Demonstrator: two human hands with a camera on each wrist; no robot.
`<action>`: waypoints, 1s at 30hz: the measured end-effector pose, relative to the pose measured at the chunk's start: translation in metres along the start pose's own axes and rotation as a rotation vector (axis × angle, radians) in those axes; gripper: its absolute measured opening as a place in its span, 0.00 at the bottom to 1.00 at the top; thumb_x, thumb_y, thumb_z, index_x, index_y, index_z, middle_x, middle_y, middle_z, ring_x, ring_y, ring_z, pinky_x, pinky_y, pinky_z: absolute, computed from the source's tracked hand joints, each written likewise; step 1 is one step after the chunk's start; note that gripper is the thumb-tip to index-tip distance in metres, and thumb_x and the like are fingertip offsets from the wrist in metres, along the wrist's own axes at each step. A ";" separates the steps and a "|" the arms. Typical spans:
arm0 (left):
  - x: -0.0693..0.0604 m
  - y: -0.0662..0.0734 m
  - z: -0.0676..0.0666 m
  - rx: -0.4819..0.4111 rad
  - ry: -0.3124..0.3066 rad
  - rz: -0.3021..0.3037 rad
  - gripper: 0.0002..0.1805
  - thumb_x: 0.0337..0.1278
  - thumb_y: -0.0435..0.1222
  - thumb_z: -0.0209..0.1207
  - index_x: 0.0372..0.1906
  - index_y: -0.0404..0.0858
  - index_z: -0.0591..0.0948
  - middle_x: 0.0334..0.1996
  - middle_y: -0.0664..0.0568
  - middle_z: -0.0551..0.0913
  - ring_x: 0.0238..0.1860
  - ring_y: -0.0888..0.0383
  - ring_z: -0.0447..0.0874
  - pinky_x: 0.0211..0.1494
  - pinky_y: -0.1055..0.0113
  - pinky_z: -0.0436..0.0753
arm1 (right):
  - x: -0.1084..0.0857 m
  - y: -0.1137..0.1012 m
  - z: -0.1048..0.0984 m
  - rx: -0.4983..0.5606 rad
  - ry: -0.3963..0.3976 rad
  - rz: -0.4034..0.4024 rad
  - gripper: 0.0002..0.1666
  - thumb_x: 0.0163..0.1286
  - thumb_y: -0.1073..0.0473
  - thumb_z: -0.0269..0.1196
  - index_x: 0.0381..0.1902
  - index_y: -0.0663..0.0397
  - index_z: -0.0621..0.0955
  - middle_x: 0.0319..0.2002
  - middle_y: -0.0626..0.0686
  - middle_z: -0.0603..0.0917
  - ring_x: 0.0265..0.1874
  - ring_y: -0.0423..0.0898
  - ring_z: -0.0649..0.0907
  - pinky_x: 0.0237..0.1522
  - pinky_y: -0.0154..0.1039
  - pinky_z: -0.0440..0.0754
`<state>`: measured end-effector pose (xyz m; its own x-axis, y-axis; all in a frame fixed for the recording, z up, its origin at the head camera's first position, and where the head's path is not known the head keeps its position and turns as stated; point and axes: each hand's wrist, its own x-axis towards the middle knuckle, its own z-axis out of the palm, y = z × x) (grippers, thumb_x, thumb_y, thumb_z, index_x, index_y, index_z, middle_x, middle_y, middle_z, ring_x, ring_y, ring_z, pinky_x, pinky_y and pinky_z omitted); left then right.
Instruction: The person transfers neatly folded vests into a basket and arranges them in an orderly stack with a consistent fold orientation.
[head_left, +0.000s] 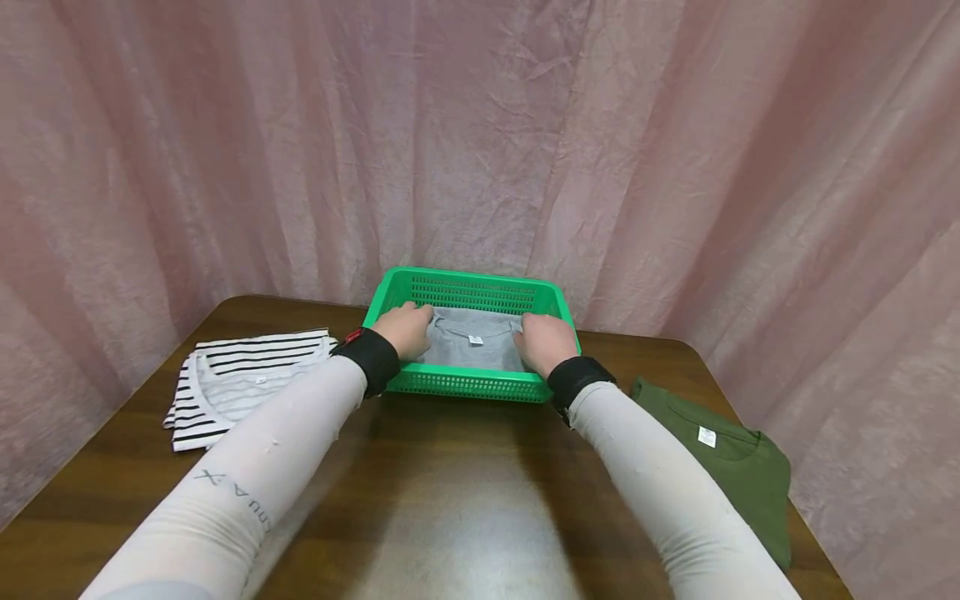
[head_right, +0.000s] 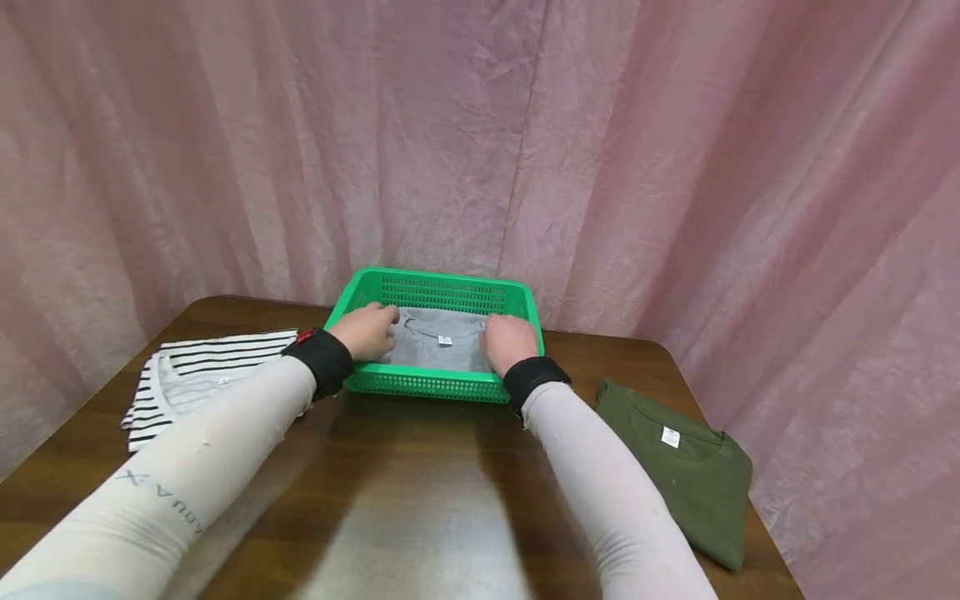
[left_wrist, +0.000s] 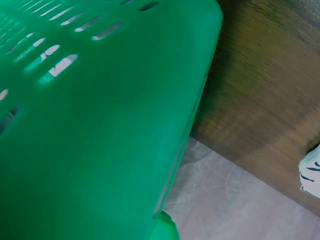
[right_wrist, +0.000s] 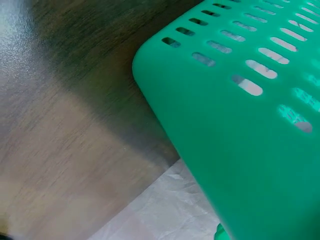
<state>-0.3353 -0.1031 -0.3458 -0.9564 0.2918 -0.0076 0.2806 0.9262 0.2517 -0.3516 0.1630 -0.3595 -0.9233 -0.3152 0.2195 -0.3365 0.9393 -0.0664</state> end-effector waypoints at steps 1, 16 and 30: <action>0.000 0.001 -0.001 -0.002 -0.002 0.004 0.24 0.80 0.32 0.57 0.74 0.29 0.76 0.67 0.29 0.78 0.66 0.33 0.80 0.68 0.41 0.79 | 0.000 0.000 -0.001 0.007 0.006 -0.005 0.15 0.85 0.54 0.62 0.41 0.60 0.85 0.33 0.58 0.88 0.37 0.58 0.89 0.44 0.55 0.87; 0.004 0.009 -0.009 0.104 0.022 0.076 0.33 0.83 0.42 0.62 0.82 0.30 0.70 0.79 0.32 0.71 0.80 0.34 0.67 0.81 0.43 0.68 | 0.001 -0.008 -0.019 -0.011 -0.031 -0.075 0.36 0.90 0.36 0.53 0.76 0.56 0.80 0.72 0.59 0.83 0.76 0.60 0.76 0.77 0.54 0.71; -0.018 0.015 -0.015 0.155 0.110 0.120 0.37 0.84 0.51 0.61 0.81 0.31 0.71 0.79 0.32 0.71 0.82 0.32 0.63 0.80 0.35 0.66 | -0.012 -0.018 -0.030 -0.045 0.014 -0.193 0.39 0.88 0.35 0.55 0.82 0.55 0.74 0.78 0.60 0.77 0.80 0.59 0.71 0.82 0.53 0.63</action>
<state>-0.3151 -0.0975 -0.3276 -0.9161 0.3824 0.1207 0.3939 0.9145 0.0923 -0.3293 0.1540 -0.3314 -0.8395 -0.4888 0.2373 -0.4985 0.8666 0.0216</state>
